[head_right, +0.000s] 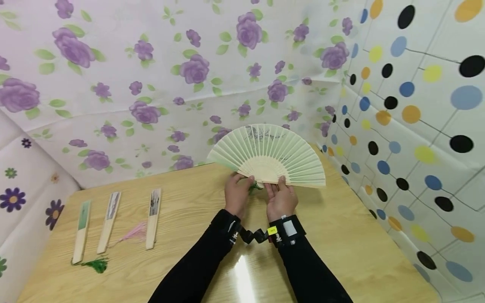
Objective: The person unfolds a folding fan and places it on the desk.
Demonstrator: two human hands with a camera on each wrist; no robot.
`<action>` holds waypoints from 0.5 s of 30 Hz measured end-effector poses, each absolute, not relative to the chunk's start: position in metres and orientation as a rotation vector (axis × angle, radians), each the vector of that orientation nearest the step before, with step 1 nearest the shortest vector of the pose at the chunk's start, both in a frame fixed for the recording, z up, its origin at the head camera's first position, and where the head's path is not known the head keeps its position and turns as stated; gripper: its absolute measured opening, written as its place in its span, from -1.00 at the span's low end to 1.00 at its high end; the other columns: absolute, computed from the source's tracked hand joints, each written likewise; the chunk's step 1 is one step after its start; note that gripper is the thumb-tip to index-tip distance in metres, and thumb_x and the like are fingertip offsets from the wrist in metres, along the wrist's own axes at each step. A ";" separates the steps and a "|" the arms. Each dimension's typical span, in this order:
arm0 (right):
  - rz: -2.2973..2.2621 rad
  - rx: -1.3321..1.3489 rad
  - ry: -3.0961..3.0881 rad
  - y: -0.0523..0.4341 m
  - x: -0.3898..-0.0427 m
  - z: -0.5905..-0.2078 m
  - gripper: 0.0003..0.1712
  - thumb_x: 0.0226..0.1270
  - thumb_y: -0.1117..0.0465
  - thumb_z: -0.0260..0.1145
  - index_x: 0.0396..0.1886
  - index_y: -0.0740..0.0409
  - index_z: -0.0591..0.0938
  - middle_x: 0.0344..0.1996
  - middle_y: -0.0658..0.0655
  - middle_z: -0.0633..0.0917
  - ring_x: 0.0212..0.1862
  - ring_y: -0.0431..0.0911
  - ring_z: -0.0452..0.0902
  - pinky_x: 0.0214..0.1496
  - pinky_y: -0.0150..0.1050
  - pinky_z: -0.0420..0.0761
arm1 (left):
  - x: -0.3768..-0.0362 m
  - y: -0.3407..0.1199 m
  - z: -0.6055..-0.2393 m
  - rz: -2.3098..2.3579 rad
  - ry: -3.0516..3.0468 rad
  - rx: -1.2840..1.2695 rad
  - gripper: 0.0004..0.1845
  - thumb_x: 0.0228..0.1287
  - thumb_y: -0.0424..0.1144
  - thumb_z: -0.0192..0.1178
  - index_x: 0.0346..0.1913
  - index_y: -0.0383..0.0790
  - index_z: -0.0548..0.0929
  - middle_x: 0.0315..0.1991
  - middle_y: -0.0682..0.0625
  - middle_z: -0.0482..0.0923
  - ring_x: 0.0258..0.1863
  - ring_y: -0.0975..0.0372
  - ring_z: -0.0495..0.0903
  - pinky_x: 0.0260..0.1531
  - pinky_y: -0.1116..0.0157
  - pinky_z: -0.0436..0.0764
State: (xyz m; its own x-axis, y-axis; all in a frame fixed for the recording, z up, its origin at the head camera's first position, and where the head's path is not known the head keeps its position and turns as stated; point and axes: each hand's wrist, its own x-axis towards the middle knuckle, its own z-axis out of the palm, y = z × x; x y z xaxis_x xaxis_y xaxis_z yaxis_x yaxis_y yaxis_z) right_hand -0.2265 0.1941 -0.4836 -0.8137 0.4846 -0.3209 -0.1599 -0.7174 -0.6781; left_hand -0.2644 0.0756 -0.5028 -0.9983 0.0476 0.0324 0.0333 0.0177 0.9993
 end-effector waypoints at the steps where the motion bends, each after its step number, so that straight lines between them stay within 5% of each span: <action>1: 2.536 -0.701 -0.928 0.200 -0.229 -0.486 -0.45 0.91 0.05 0.05 0.69 0.12 0.40 0.31 0.08 0.63 0.42 -0.06 0.66 0.50 -0.28 0.74 | -0.268 0.079 -0.506 2.155 2.244 0.119 -0.75 0.79 -0.15 0.27 0.00 -0.31 0.74 0.44 -0.42 0.59 0.17 -0.22 0.62 0.12 0.02 0.63; 4: 2.561 -0.741 -0.909 0.217 -0.235 -0.496 -0.40 0.92 0.06 0.04 0.76 0.12 0.35 0.42 0.13 0.60 0.59 0.00 0.56 0.56 -0.22 0.71 | -0.279 0.092 -0.514 2.146 2.162 0.132 -0.78 0.78 -0.24 0.27 0.03 -0.39 0.72 0.08 -0.43 0.81 -0.25 0.01 0.67 -0.12 0.19 0.68; 8: 2.551 -0.832 -0.952 0.237 -0.240 -0.510 -0.39 0.93 0.07 0.03 0.79 0.11 0.33 0.44 0.17 0.57 0.67 0.03 0.49 0.54 -0.17 0.75 | -0.294 0.110 -0.519 2.165 2.037 0.042 -0.85 0.67 -0.40 0.35 -0.02 -0.51 0.75 -0.05 -0.42 0.88 -0.16 0.08 0.92 -0.03 0.23 0.94; 11: 2.536 -0.914 -1.017 0.254 -0.242 -0.520 -0.39 0.93 0.08 0.02 0.80 0.11 0.32 0.40 0.20 0.56 0.67 0.07 0.49 0.49 -0.15 0.79 | -0.304 0.124 -0.521 2.108 2.015 -0.037 -0.88 0.61 -0.46 0.38 -0.06 -0.55 0.77 -0.14 -0.39 0.88 -0.22 0.06 0.94 -0.12 0.22 0.95; 15: 2.547 -0.962 -1.087 0.277 -0.242 -0.525 -0.36 0.96 0.15 -0.04 0.85 0.17 0.20 0.61 0.33 0.45 0.72 0.13 0.46 0.56 -0.15 0.74 | -0.317 0.145 -0.523 2.004 2.013 -0.151 -0.90 0.56 -0.47 0.43 -0.07 -0.52 0.82 -0.25 -0.31 0.90 -0.35 0.14 0.93 -0.26 0.29 0.93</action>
State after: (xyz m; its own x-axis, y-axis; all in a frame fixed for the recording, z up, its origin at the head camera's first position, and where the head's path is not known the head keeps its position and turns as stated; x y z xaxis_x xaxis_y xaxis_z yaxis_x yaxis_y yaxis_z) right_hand -0.2422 0.2771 -0.5251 -0.7651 0.4214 -0.4869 0.0602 -0.7061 -0.7056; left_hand -0.3175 0.1448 -0.5226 -0.9508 0.1322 -0.2801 -0.2795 0.0234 0.9598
